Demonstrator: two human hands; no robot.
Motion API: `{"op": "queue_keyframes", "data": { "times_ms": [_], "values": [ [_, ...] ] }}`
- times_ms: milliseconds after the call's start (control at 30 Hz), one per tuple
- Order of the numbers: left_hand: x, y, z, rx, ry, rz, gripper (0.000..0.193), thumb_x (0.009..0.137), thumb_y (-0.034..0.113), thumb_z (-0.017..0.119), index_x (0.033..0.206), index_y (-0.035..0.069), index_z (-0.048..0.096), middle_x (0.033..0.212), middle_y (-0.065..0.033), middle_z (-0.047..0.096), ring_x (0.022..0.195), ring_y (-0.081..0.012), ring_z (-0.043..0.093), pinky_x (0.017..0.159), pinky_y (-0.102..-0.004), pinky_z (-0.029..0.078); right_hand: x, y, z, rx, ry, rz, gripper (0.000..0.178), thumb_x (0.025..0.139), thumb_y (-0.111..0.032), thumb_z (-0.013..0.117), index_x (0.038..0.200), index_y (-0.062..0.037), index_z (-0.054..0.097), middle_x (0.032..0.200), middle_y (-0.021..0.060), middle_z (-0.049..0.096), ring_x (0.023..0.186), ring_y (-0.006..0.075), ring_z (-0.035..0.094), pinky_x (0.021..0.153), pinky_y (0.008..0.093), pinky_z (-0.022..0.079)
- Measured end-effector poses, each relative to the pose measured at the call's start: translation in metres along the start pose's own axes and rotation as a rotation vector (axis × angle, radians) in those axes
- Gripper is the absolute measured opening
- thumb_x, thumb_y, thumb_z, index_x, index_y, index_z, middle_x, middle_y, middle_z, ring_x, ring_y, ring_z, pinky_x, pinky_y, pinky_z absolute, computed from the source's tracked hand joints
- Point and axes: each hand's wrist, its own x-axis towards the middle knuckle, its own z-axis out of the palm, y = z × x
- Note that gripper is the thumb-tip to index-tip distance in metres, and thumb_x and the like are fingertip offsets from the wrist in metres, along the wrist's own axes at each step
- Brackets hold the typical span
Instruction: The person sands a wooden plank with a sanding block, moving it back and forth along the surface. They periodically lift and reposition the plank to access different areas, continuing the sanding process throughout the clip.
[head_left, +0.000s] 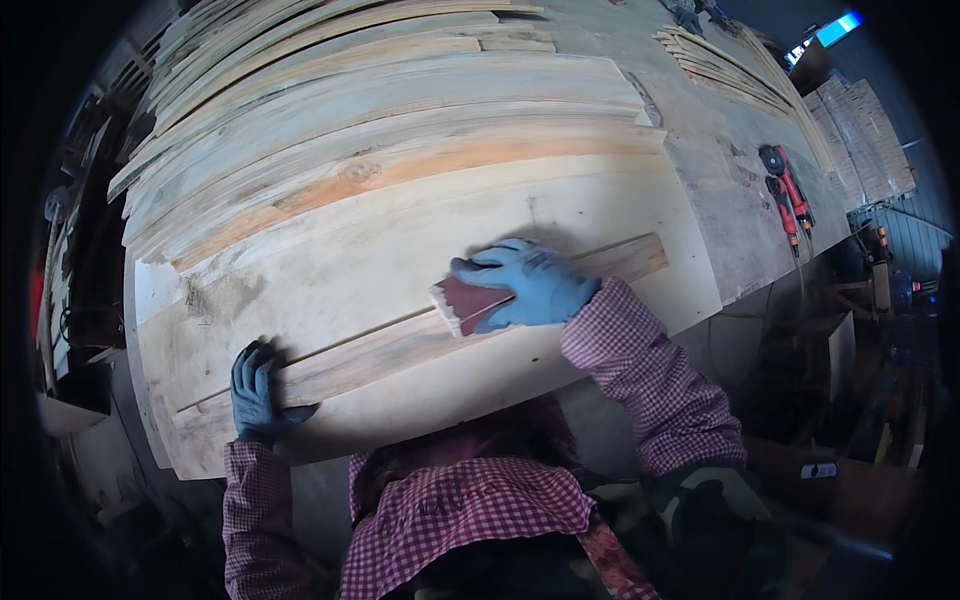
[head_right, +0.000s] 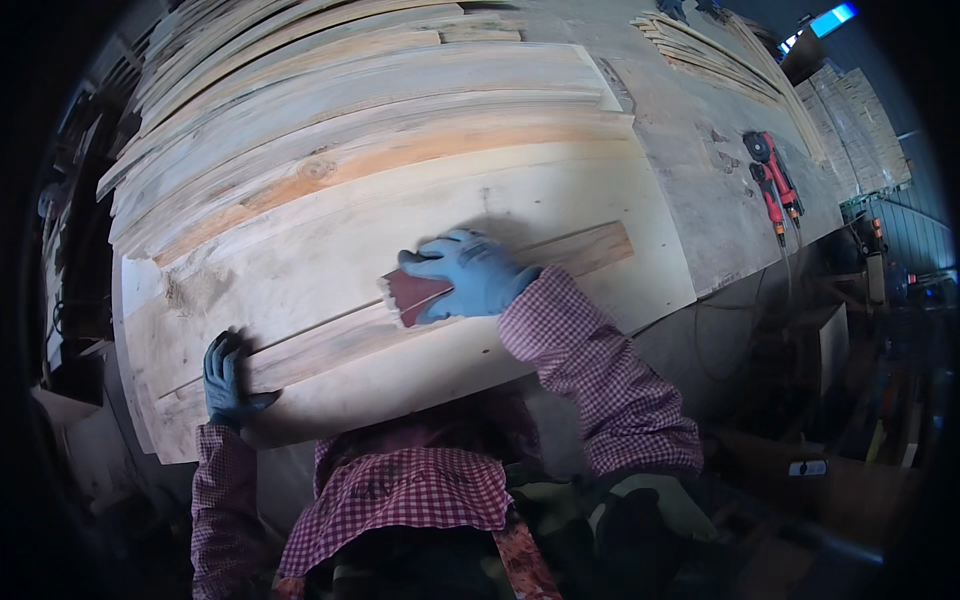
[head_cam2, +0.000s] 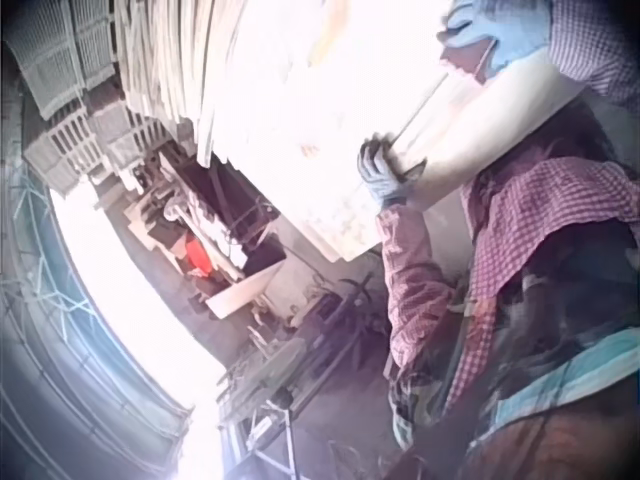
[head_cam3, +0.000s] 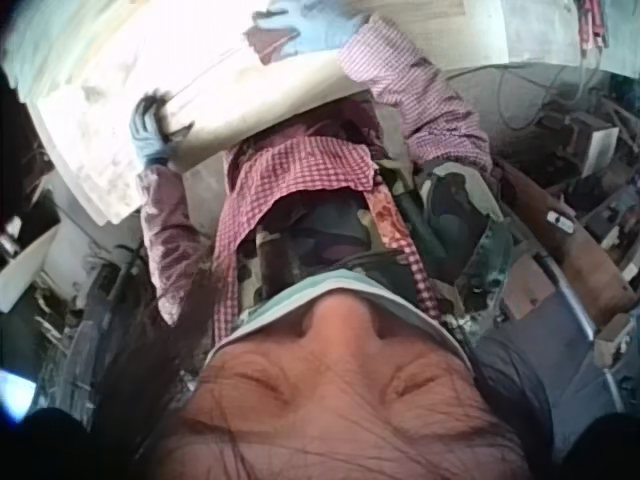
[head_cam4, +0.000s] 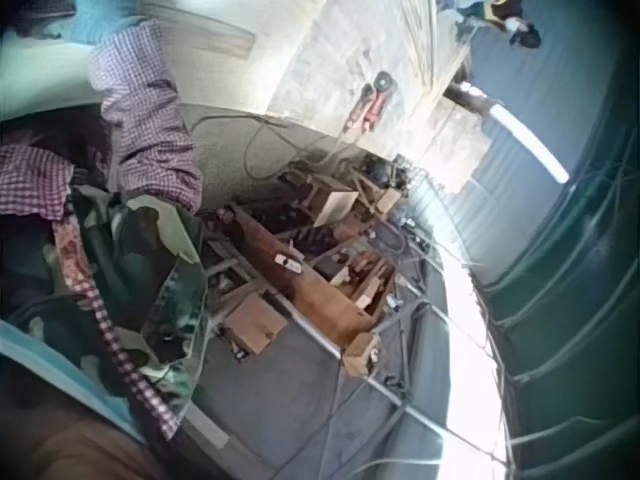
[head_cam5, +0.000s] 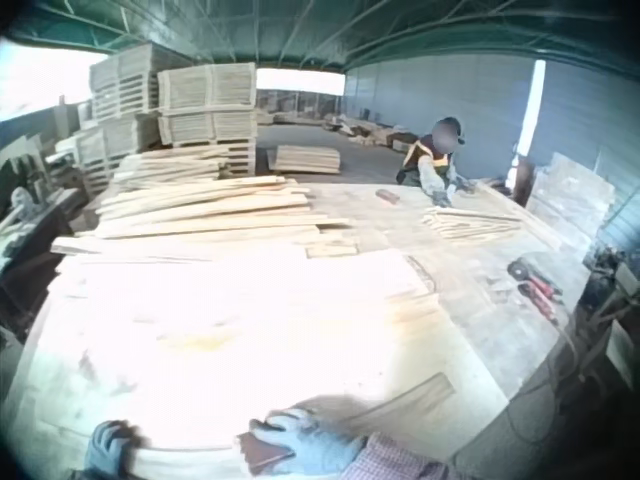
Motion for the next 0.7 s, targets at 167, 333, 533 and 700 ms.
{"op": "queue_keyframes", "data": {
  "times_ms": [167, 333, 533, 700],
  "values": [
    [0.004, -0.001, -0.001, -0.016, -0.018, 0.011, 0.091, 0.057, 0.046, 0.087, 0.132, 0.011, 0.049, 0.136, -0.018, 0.052, 0.128, -0.0425, 0.048, 0.106, -0.0565, 0.041, 0.04, -0.071, 0.036, -0.091, 0.088, -0.143, 0.079, 0.081, -0.065, 0.067, 0.142, -0.017, 0.052, 0.132, 0.0072, 0.056, 0.126, 0.0262, 0.049, 0.109, 0.0475, 0.037],
    [0.005, 0.006, -0.008, -0.019, -0.007, -0.003, 0.089, 0.058, 0.045, 0.087, 0.132, 0.011, 0.05, 0.136, -0.0172, 0.053, 0.128, -0.0418, 0.048, 0.106, -0.0559, 0.041, -0.036, 0.04, -0.02, -0.229, -0.052, 0.162, 0.089, 0.079, -0.072, 0.064, 0.151, -0.0244, 0.045, 0.151, 0.0055, 0.047, 0.139, 0.0267, 0.042, 0.117, 0.0475, 0.027],
    [0.011, 0.012, -0.01, -0.044, 0.005, -0.015, 0.084, 0.059, 0.044, 0.086, 0.128, 0.013, 0.05, 0.134, -0.0155, 0.054, 0.128, -0.0413, 0.048, 0.106, -0.0557, 0.041, -0.147, 0.165, -0.056, -0.166, 0.045, 0.637, 0.092, 0.075, -0.05, 0.082, 0.153, -0.0238, 0.042, 0.152, 0.0119, 0.045, 0.143, 0.0319, 0.038, 0.121, 0.0418, 0.027],
    [0.009, 0.007, -0.005, -0.022, -0.011, 0.003, 0.09, 0.057, 0.043, 0.087, 0.133, 0.011, 0.05, 0.136, -0.0182, 0.053, 0.129, -0.0434, 0.048, 0.107, -0.0551, 0.041, -0.101, 0.096, -0.032, -0.099, 0.051, 0.355, 0.087, 0.076, -0.053, 0.079, 0.15, -0.0216, 0.046, 0.148, 0.011, 0.048, 0.138, 0.0325, 0.042, 0.119, 0.0445, 0.029]
  ]
}}
